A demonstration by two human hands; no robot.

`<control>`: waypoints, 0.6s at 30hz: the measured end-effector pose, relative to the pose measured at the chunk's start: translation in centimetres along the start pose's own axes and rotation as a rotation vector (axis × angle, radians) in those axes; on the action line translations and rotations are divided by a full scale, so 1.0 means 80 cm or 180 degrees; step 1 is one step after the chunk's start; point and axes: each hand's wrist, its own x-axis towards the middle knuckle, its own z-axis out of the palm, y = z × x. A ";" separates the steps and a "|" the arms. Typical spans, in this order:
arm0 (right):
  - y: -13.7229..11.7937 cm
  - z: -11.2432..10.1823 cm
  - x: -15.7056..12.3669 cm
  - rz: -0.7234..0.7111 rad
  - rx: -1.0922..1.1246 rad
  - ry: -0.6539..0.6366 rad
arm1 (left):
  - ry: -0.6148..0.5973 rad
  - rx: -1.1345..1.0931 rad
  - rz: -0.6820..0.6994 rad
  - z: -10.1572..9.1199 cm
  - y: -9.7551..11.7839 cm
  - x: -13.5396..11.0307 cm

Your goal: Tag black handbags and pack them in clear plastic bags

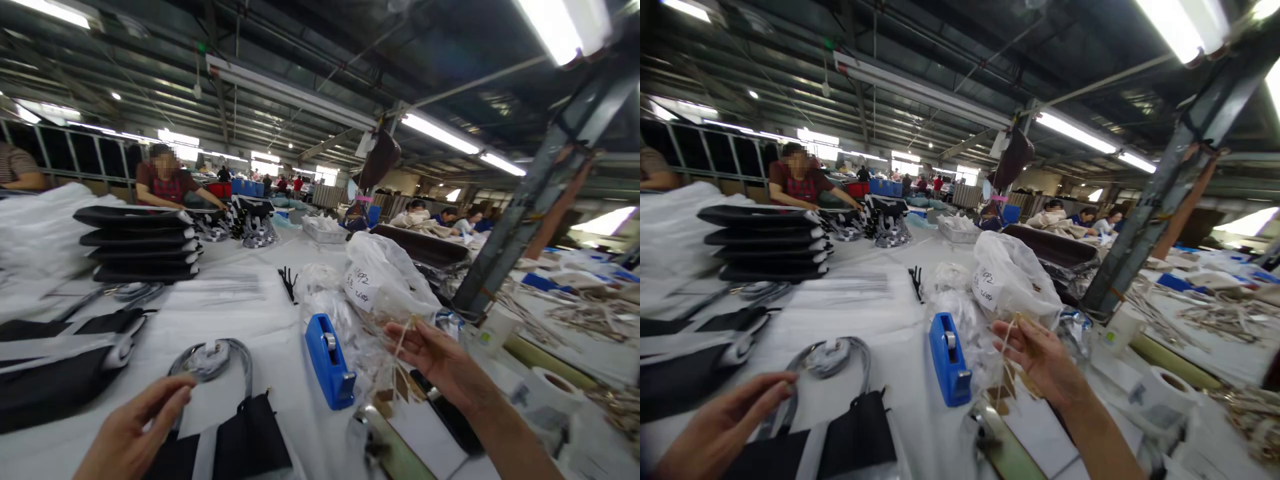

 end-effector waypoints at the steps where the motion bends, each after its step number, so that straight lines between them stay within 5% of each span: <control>1: -0.001 0.019 -0.005 0.0012 0.0243 -0.0087 | -0.0282 -0.0266 -0.0002 0.008 0.019 -0.002; 8: 0.021 0.138 -0.026 0.0095 0.0740 -0.0499 | -0.1080 -0.1263 0.0327 0.070 0.131 -0.030; 13: 0.040 0.198 -0.048 0.0220 0.0703 -0.0859 | -0.1189 -0.1498 0.0454 0.101 0.147 -0.054; 18: 0.054 0.215 -0.065 0.0420 0.1144 -0.0821 | -0.0564 -0.1634 0.0314 0.121 0.138 -0.063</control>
